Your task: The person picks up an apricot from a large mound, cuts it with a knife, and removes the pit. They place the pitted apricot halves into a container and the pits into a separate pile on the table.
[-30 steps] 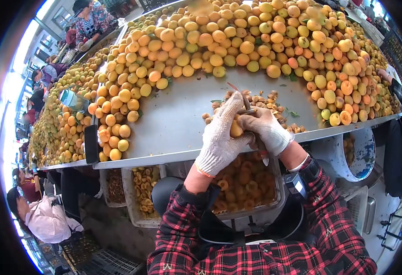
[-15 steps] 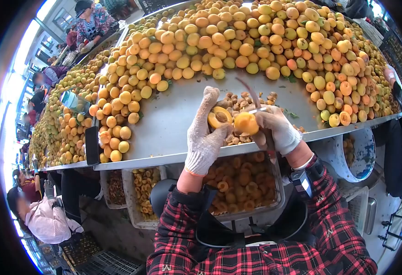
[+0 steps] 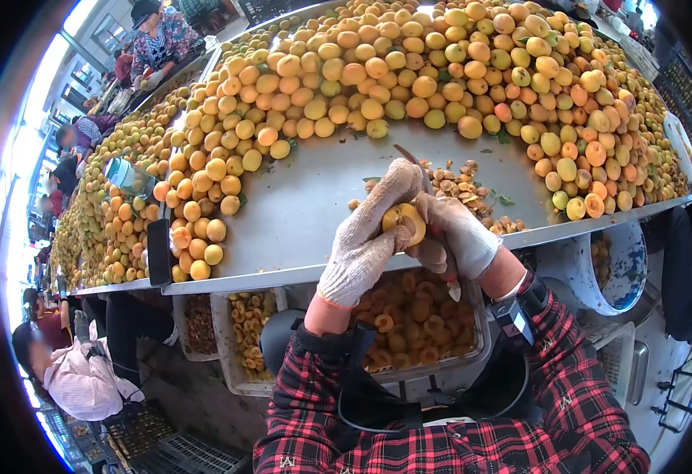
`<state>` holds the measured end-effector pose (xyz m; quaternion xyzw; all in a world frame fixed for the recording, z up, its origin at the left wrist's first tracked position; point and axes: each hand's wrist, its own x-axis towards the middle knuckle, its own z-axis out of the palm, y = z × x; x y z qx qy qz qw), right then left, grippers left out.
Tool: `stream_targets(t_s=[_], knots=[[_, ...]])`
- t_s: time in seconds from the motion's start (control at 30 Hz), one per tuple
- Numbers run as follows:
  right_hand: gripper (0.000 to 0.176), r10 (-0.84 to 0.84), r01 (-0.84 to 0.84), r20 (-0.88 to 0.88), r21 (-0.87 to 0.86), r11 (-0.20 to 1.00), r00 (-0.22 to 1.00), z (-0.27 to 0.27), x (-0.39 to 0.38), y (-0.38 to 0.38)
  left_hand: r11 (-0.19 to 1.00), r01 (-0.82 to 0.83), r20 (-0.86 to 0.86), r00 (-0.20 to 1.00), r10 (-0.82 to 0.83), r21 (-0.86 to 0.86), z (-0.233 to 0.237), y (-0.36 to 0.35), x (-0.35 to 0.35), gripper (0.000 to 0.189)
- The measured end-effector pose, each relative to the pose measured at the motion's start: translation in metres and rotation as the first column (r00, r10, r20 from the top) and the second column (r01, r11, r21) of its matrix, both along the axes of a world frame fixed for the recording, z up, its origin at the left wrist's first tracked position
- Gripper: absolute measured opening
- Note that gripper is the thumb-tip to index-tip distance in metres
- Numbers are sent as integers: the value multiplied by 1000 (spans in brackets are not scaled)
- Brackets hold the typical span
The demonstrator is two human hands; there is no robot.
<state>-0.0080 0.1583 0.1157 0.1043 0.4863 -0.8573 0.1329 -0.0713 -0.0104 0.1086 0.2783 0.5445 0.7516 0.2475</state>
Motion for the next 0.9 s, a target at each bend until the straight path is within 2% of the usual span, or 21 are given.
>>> stream_targets(t_s=[0.03,0.13,0.17,0.2,0.23,0.3,0.33,0.4,0.53,0.6,0.63,0.7,0.73,0.8,0.83,0.87,0.9], knots=[[38,34,-33,10,-75,997,999,0,1,0,1000,-2,0,1000,2,1,3,0,1,67],[38,11,-11,8,-20,1000,1000,-1,-1,2,995,-64,-5,998,64,-76,-1,2,1,63],[38,12,-12,7,-19,1000,1000,-2,-2,2,975,-206,-202,962,186,-79,-17,4,-3,58],[37,-33,33,6,55,998,999,-2,-3,1,938,-342,-390,872,295,-55,-20,7,-6,53],[36,-78,77,-1,128,989,997,-3,-5,0,938,-343,-394,871,295,-54,-21,6,-9,53],[35,-98,95,13,116,989,995,-4,-8,-3,933,-361,-672,689,270,4,-18,4,-15,41],[34,-118,114,32,105,988,993,-5,-9,-4,933,-361,-672,690,269,4,-16,5,-17,41],[34,-121,118,24,96,988,992,-8,-8,-4,908,-418,-771,570,286,28,-14,6,-17,34],[33,-169,167,48,39,985,984,-1,-6,-9,912,-407,-678,657,330,50,-14,13,-11,32],[33,-190,190,61,5,982,980,-1,-7,-10,910,-414,-531,769,357,13,-17,17,-9,29],[33,-207,209,77,-28,977,975,-2,-8,-10,910,-414,-534,766,359,18,-20,17,-11,29],[33,-213,216,49,-53,975,976,-6,-9,-7,923,-380,-283,881,380,57,-28,16,-13,31],[33,-222,223,23,-79,972,975,-9,-9,-5,923,-379,-288,879,380,62,-31,14,-16,31],[32,-166,163,-41,-59,985,985,-9,-8,-2,861,-498,-147,849,508,100,-30,11,-22,44],[27,-176,176,-41,1,984,984,-5,-7,-4,859,-511,-141,852,504,-23,-23,12,-19,52],[23,-187,191,-52,66,979,981,1,-7,-4,895,-434,-87,900,426,-105,-15,10,-16,56],[21,-202,201,25,40,979,979,-1,-10,-5,888,-423,-364,868,338,-183,-14,9,-15,59]])
